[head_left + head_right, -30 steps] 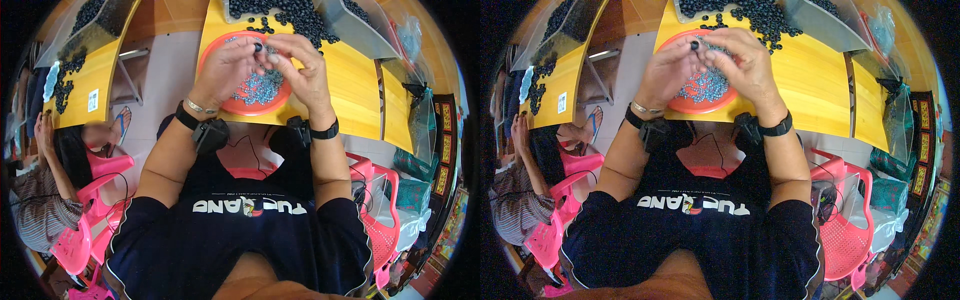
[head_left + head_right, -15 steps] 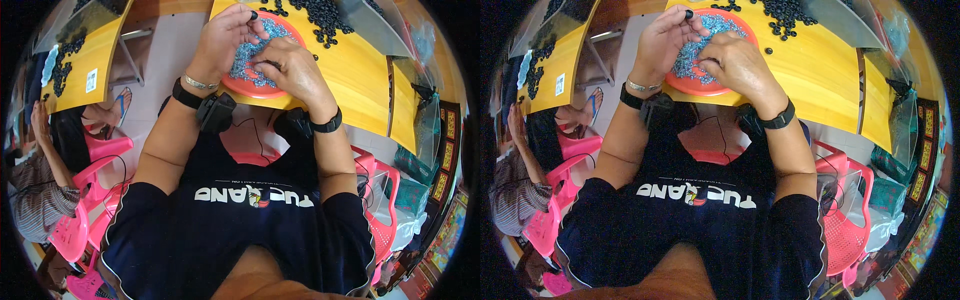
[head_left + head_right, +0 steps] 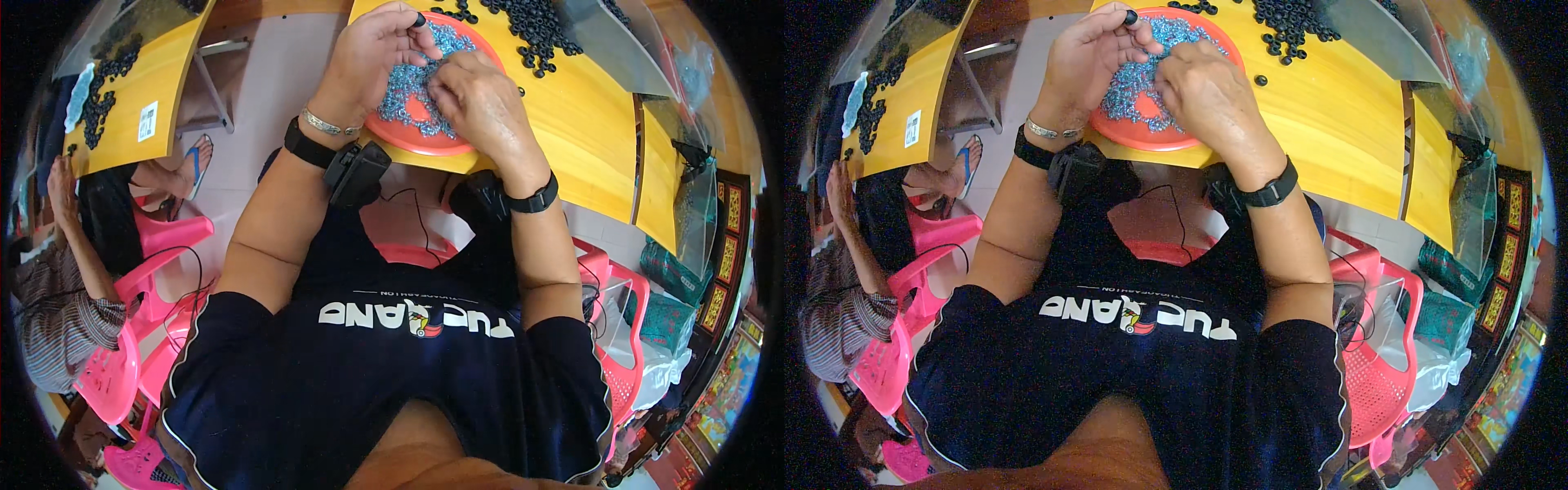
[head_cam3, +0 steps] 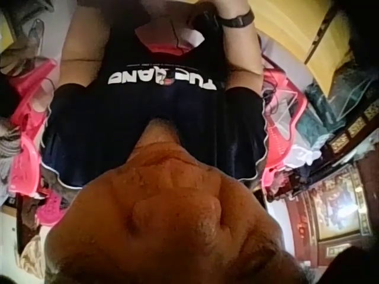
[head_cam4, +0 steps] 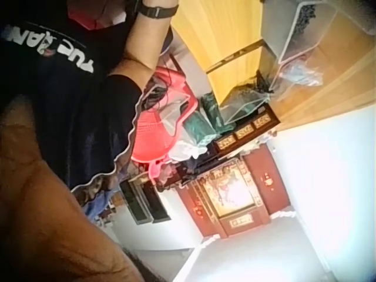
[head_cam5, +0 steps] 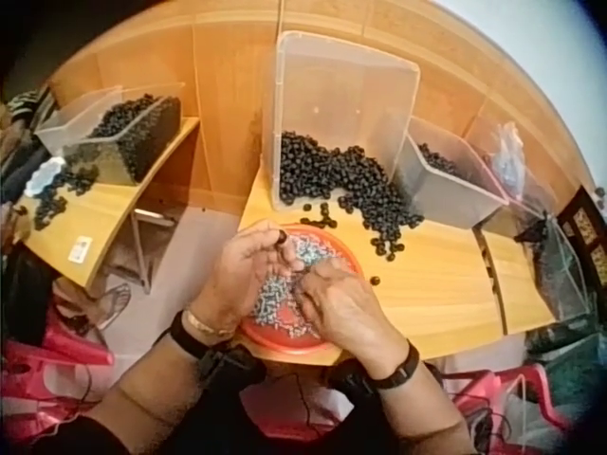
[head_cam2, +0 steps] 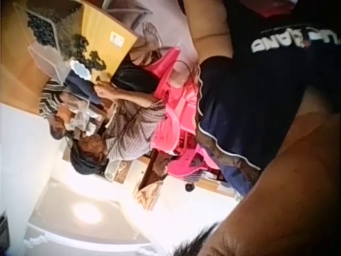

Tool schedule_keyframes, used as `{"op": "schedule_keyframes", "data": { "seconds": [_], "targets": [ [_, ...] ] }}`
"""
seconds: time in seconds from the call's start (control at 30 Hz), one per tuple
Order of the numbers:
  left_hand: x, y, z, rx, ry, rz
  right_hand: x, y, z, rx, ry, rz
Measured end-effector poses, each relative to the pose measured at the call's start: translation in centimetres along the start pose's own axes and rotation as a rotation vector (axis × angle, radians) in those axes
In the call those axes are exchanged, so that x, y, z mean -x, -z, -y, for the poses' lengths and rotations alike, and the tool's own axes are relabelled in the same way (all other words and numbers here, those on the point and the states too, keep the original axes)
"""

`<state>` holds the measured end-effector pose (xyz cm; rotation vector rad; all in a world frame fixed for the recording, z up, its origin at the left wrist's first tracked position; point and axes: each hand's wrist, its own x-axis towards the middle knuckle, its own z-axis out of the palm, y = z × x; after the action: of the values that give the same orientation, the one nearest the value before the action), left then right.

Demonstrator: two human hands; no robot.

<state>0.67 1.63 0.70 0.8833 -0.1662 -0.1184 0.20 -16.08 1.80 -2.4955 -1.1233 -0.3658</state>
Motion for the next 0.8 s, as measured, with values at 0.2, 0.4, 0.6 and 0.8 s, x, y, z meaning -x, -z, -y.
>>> {"op": "schedule_keyframes", "data": {
  "seconds": [0.2, 0.4, 0.6, 0.8],
  "targets": [
    [0.3, -0.1, -0.1, 0.006, -0.003, -0.011, 0.0, 0.9, -0.4, -0.064, -0.023, -0.014],
    [0.2, -0.3, -0.3, -0.058, -0.006, -0.022, 0.4, 0.7, 2.1, -0.135, 0.04, 0.136],
    [0.3, -0.6, -0.5, -0.033, 0.023, -0.022, 0.2, 0.0, 2.9, 0.043, 0.039, 0.152],
    [0.4, -1.0, -0.6, -0.099, -0.003, -0.028, 0.2, -0.3, 0.8, -0.138, -0.043, 0.058]
  ]
}}
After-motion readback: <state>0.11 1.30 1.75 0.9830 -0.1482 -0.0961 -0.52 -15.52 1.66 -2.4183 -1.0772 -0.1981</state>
